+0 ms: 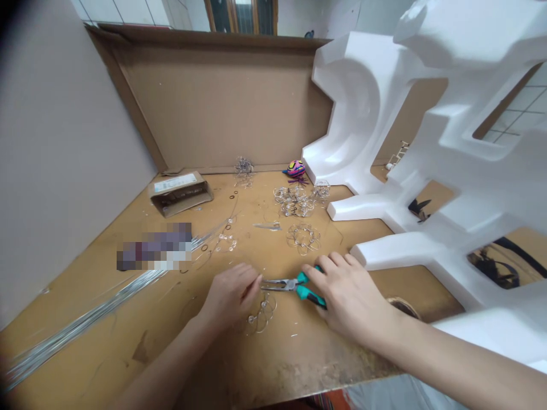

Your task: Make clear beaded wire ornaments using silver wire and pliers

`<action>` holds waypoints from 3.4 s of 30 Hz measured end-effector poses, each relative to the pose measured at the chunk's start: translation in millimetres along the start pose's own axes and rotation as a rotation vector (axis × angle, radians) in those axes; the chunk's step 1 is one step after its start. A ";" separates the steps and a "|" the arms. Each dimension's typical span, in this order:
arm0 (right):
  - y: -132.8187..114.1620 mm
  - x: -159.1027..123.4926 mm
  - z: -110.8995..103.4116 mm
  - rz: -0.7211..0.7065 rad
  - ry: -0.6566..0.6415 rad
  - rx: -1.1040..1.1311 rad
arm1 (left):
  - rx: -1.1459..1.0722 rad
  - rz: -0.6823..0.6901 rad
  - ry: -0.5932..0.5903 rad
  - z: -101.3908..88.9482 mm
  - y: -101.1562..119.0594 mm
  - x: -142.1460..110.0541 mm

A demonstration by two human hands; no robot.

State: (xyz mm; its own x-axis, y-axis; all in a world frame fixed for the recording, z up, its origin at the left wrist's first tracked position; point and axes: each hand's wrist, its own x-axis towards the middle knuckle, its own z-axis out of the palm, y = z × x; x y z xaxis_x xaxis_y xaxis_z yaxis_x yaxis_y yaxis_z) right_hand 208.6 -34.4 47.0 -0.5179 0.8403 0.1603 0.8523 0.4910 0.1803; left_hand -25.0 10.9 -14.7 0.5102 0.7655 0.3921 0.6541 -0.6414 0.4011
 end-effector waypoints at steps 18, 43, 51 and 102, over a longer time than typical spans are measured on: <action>10.9 -10.2 75.8 0.121 0.031 0.036 | -0.681 -0.259 0.015 -13.7 9.2 -0.2; -18.4 67.9 23.1 0.126 -0.126 0.958 | -0.137 -0.042 -0.106 -11.5 -9.9 4.0; -11.4 65.6 52.8 0.449 -0.147 1.442 | -0.256 -0.147 -0.229 -2.6 -13.5 2.9; -28.4 52.8 61.0 0.048 -0.045 0.929 | -0.217 -0.166 -0.149 34.4 -7.2 5.1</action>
State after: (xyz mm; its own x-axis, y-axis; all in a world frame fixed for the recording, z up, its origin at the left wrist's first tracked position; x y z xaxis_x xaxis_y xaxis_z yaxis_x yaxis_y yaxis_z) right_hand 161.5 10.0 -8.8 -0.4938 0.8630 0.1064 0.5988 0.4262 -0.6781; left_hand -7.8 21.1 -44.1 0.4932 0.8496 0.1869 0.6093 -0.4907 0.6228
